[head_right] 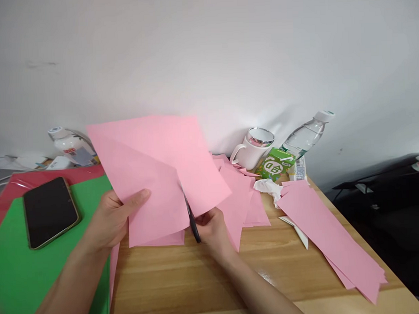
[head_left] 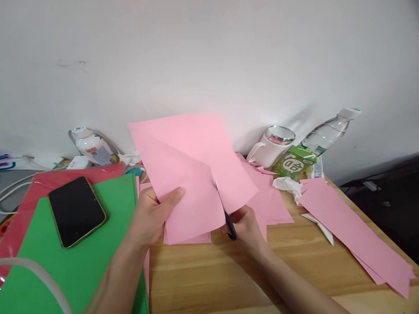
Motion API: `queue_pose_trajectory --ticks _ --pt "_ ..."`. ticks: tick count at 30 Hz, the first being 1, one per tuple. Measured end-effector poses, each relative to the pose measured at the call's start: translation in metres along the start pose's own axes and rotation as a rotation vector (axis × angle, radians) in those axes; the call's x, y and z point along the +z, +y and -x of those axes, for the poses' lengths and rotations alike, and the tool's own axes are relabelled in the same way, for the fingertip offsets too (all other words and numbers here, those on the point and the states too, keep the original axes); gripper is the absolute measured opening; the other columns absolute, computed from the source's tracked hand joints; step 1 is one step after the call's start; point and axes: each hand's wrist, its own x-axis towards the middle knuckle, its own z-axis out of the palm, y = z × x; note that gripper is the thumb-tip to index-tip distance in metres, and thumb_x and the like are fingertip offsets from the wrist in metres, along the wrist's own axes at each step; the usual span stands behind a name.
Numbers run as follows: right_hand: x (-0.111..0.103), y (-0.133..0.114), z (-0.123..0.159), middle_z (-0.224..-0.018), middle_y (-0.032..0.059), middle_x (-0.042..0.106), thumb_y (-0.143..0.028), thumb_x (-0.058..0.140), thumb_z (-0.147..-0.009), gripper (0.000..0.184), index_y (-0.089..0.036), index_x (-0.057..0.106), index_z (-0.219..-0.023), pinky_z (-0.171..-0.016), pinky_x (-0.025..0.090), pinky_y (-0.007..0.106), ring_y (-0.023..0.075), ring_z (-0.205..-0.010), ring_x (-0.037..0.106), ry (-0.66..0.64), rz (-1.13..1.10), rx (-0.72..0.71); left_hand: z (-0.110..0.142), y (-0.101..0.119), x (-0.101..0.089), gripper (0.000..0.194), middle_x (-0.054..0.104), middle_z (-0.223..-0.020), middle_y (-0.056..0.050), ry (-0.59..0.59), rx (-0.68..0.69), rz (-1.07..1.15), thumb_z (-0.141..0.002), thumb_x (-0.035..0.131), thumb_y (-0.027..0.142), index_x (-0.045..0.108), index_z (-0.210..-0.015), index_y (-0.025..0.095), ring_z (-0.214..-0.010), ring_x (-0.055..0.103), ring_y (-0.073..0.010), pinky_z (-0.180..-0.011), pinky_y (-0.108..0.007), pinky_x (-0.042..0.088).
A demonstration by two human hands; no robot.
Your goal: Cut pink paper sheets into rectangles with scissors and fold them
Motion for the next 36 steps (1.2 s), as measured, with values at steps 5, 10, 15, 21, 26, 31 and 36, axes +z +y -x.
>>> queue_pose_trajectory --ticks 5,10,15,21,26,31,36 --pt "0.000 0.001 0.000 -0.081 0.0058 0.067 -0.023 0.076 -0.053 0.025 -0.020 0.063 -0.075 -0.067 0.049 0.030 0.0230 -0.078 0.060 -0.044 -0.101 -0.062 0.001 -0.001 -0.003 0.019 0.072 -0.075 -0.004 -0.023 -0.049 -0.066 -0.066 0.073 0.031 0.072 -0.079 0.017 -0.064 0.063 -0.0162 -0.056 -0.025 0.052" --pt "0.001 -0.001 0.001 -0.086 0.0066 0.065 -0.032 0.079 -0.053 0.036 -0.021 0.061 -0.081 -0.074 0.048 0.033 0.0232 -0.080 0.059 -0.044 -0.125 -0.035 0.000 -0.002 -0.006 0.021 0.071 -0.074 -0.005 -0.022 -0.064 -0.076 -0.065 0.073 0.031 0.071 -0.079 0.015 -0.064 0.064 -0.0184 -0.055 -0.027 0.052" --pt "0.002 -0.003 0.002 -0.082 0.0043 0.064 -0.031 0.078 -0.054 0.032 -0.022 0.059 -0.078 -0.071 0.048 0.029 0.0209 -0.077 0.058 -0.052 -0.093 -0.032 -0.002 -0.005 -0.006 0.022 0.072 -0.080 -0.005 -0.045 -0.036 -0.073 -0.066 0.073 0.030 0.072 -0.083 0.017 -0.070 0.064 -0.0186 -0.059 -0.028 0.053" --pt "-0.014 -0.006 0.002 -0.069 0.0002 0.061 -0.027 0.074 -0.062 0.024 -0.018 0.062 -0.080 -0.061 0.047 0.024 0.0149 -0.065 0.057 -0.423 0.045 0.079 -0.001 0.001 -0.007 0.018 0.073 -0.082 -0.004 0.064 0.077 0.007 -0.065 0.073 0.026 0.072 -0.082 0.018 -0.076 0.067 -0.0206 -0.065 -0.029 0.054" --pt "-0.041 -0.008 -0.008 -0.066 0.0032 0.066 -0.040 0.076 -0.058 0.033 -0.016 0.061 -0.075 -0.061 0.050 0.027 0.0152 -0.064 0.063 -1.000 -0.083 0.051 -0.001 0.009 -0.013 0.018 0.073 -0.081 -0.003 0.125 0.069 0.117 -0.062 0.074 0.026 0.071 -0.078 0.019 -0.077 0.068 -0.0236 -0.070 -0.034 0.055" --pt "-0.052 -0.007 -0.016 -0.049 -0.0066 0.060 -0.040 0.072 -0.064 0.024 -0.022 0.057 -0.066 -0.050 0.047 0.019 0.0063 -0.038 0.053 -0.960 -0.672 -0.237 0.001 0.005 -0.014 0.015 0.073 -0.072 -0.004 -0.056 0.008 0.122 -0.059 0.075 0.026 0.072 -0.072 0.019 -0.064 0.068 -0.0218 -0.061 -0.032 0.056" --pt "-0.033 -0.001 -0.020 -0.081 -0.0030 0.063 -0.031 0.070 -0.070 0.023 -0.026 0.058 -0.089 -0.073 0.048 0.024 0.0098 -0.072 0.060 -0.034 -0.491 -0.031 0.007 0.001 -0.008 0.015 0.071 -0.064 -0.004 -0.237 -0.046 0.133 -0.057 0.076 0.026 0.072 -0.071 0.020 -0.055 0.066 -0.0196 -0.052 -0.028 0.054"
